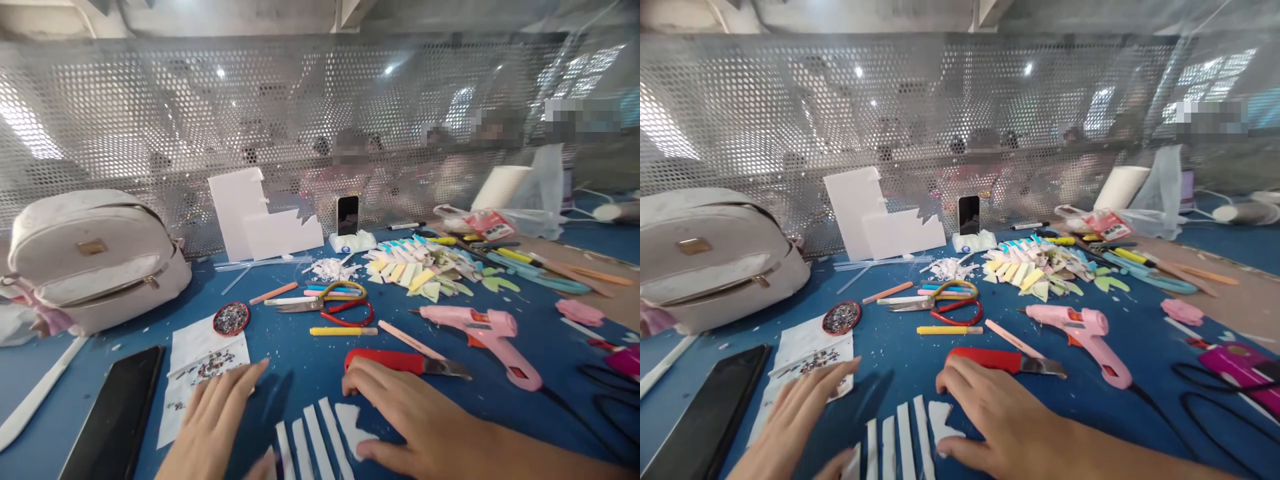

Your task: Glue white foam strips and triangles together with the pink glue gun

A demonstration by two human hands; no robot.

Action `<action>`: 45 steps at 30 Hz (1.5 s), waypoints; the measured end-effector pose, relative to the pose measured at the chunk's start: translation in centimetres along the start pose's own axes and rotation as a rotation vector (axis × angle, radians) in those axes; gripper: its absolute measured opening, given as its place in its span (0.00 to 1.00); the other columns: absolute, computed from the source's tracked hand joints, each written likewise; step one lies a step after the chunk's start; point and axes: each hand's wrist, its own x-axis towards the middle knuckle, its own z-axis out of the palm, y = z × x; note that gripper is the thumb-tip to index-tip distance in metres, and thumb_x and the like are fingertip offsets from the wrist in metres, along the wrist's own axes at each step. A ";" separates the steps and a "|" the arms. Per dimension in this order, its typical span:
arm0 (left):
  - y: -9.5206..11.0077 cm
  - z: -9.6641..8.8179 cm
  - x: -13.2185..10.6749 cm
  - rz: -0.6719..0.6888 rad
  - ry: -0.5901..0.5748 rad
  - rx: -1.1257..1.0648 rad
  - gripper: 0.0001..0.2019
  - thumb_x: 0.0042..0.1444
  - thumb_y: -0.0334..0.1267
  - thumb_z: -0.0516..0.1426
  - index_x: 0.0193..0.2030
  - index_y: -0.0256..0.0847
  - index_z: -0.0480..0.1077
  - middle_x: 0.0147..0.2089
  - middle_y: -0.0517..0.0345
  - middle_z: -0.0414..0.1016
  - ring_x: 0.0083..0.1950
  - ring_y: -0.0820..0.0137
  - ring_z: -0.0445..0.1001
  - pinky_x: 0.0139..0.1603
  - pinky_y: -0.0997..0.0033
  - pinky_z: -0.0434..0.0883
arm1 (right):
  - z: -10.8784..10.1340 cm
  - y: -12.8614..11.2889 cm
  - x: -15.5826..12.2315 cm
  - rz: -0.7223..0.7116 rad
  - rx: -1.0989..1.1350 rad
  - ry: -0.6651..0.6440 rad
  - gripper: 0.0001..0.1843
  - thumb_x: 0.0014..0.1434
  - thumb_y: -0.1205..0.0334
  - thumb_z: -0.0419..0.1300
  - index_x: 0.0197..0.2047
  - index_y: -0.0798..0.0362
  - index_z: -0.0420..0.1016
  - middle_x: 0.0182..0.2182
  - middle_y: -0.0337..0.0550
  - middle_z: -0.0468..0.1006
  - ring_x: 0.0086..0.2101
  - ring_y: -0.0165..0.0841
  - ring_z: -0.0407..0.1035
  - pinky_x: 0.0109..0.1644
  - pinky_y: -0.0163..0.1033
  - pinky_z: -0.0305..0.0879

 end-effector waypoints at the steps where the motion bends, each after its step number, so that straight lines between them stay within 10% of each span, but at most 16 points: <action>1: -0.8 -0.7 1.1 0.028 0.010 -0.011 0.26 0.63 0.43 0.53 0.68 0.56 0.57 0.61 0.54 0.71 0.59 0.56 0.71 0.57 0.56 0.68 | -0.1 -0.1 0.0 0.012 0.001 -0.004 0.21 0.62 0.55 0.63 0.55 0.54 0.70 0.53 0.54 0.73 0.52 0.49 0.71 0.55 0.51 0.68; 10: -8.6 -4.0 13.9 -0.100 0.053 -0.068 0.12 0.65 0.42 0.53 0.51 0.44 0.72 0.49 0.54 0.74 0.44 0.65 0.73 0.50 0.60 0.70 | -0.5 -0.2 0.2 0.009 -0.015 0.001 0.16 0.64 0.57 0.59 0.54 0.49 0.69 0.52 0.49 0.75 0.49 0.46 0.73 0.52 0.49 0.69; 19: -13.8 -0.3 22.2 -0.394 -0.140 -0.430 0.15 0.66 0.45 0.57 0.53 0.37 0.70 0.48 0.53 0.75 0.43 0.68 0.77 0.44 0.62 0.77 | -1.3 -1.0 -0.2 -0.046 -0.050 0.018 0.14 0.65 0.57 0.58 0.54 0.46 0.70 0.51 0.45 0.77 0.47 0.46 0.74 0.49 0.48 0.68; 37: -11.3 -1.7 23.4 -0.161 -0.311 -0.798 0.17 0.66 0.45 0.57 0.56 0.38 0.68 0.47 0.54 0.75 0.38 0.71 0.76 0.38 0.66 0.77 | -3.5 -2.6 -0.1 -0.119 -0.165 0.142 0.09 0.65 0.64 0.55 0.48 0.46 0.71 0.46 0.40 0.79 0.43 0.40 0.75 0.47 0.45 0.67; 45: -10.4 -2.3 23.3 -0.105 -0.229 -0.707 0.14 0.65 0.43 0.58 0.52 0.37 0.70 0.45 0.55 0.75 0.38 0.71 0.76 0.39 0.66 0.76 | -10.5 -7.3 5.3 -0.137 -0.288 0.410 0.10 0.68 0.62 0.53 0.49 0.49 0.74 0.41 0.43 0.81 0.35 0.37 0.73 0.36 0.41 0.61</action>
